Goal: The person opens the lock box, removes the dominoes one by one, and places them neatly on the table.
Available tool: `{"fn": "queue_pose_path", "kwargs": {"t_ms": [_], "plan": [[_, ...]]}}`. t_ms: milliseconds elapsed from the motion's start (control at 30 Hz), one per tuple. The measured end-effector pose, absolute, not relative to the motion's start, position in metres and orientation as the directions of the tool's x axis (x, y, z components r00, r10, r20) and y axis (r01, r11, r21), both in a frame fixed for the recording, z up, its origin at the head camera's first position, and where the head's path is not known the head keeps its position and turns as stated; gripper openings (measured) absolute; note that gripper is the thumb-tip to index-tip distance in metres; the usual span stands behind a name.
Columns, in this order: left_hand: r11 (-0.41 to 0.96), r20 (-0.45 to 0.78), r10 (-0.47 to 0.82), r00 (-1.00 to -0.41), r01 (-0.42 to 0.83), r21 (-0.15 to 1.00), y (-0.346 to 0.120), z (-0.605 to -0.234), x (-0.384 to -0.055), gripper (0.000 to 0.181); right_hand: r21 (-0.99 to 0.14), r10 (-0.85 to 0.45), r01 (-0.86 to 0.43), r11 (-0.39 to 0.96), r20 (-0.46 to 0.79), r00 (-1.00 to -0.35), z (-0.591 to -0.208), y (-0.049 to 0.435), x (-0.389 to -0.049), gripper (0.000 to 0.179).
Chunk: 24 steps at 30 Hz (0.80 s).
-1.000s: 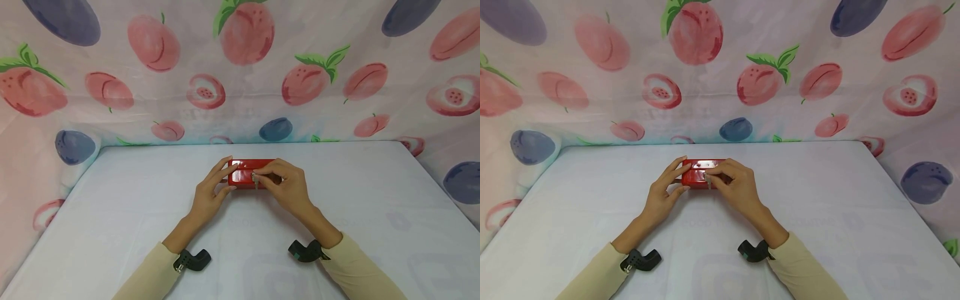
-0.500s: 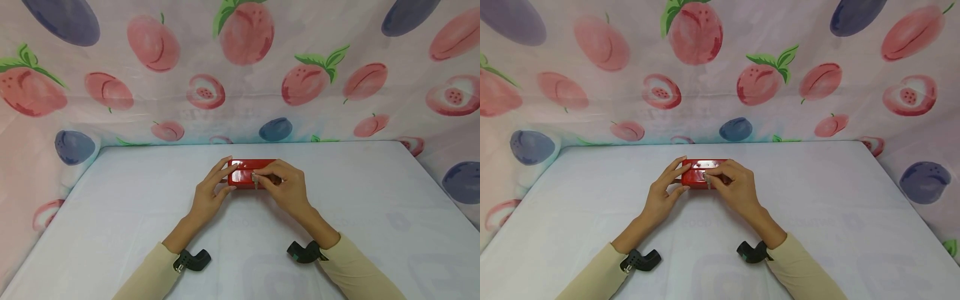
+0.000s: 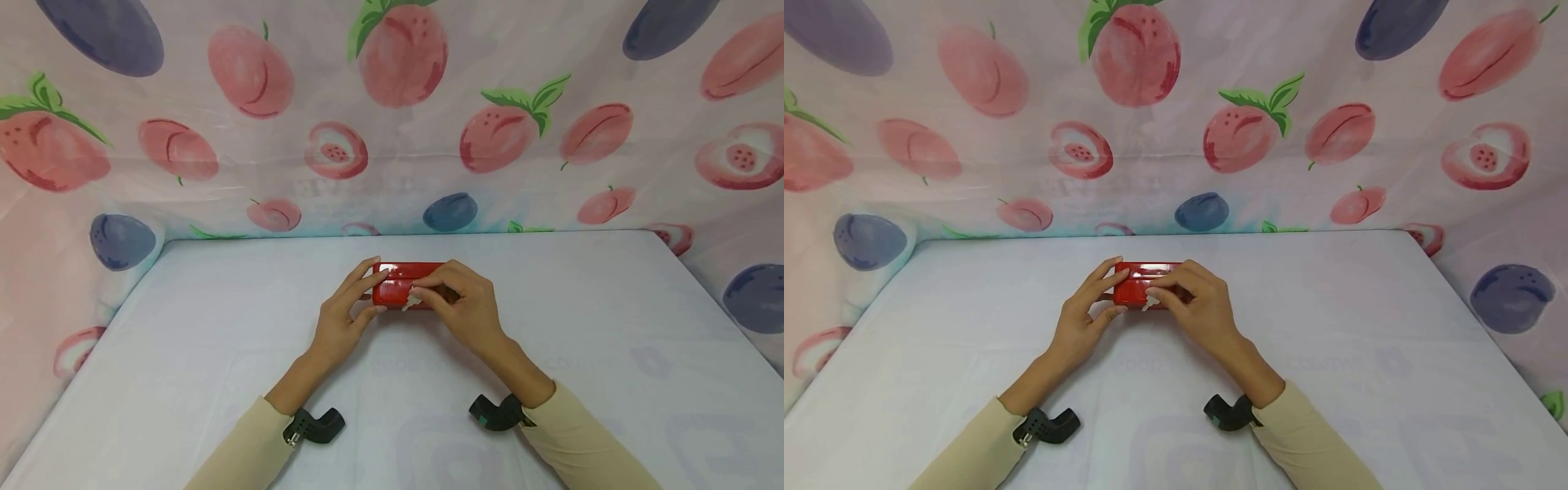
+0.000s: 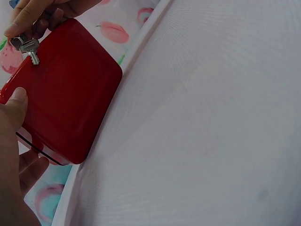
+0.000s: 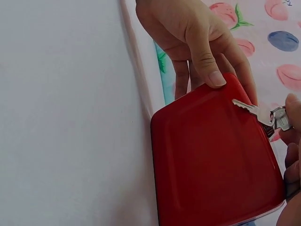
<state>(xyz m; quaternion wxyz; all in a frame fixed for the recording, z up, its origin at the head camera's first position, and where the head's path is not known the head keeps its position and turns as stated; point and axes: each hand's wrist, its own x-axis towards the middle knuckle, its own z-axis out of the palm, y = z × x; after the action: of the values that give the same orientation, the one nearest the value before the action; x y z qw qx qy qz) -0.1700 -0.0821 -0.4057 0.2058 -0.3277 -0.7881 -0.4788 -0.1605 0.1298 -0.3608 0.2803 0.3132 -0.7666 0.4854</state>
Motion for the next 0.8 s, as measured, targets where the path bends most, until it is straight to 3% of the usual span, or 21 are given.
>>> {"fn": "queue_pose_path", "kwargs": {"t_ms": [267, 600, 800], "plan": [[0.294, 0.667, 0.316, -0.675, 0.738, 0.608, -0.078, -0.382, -0.156, 0.055, -0.545, -0.236, -0.761, 0.352, 0.735, -0.636, -0.359, 0.131, -0.160, 0.014], [0.319, 0.648, 0.323, -0.689, 0.724, 0.611, -0.082, -0.406, -0.170, 0.061, -0.493, -0.212, -0.795, 0.353, 0.786, -0.581, -0.346, 0.123, -0.152, 0.020], [0.324, 0.649, 0.322, -0.689, 0.725, 0.608, -0.082, -0.406, -0.170, 0.060, -0.489, -0.187, -0.784, 0.382, 0.790, -0.584, -0.343, 0.119, -0.147, 0.020]]}}
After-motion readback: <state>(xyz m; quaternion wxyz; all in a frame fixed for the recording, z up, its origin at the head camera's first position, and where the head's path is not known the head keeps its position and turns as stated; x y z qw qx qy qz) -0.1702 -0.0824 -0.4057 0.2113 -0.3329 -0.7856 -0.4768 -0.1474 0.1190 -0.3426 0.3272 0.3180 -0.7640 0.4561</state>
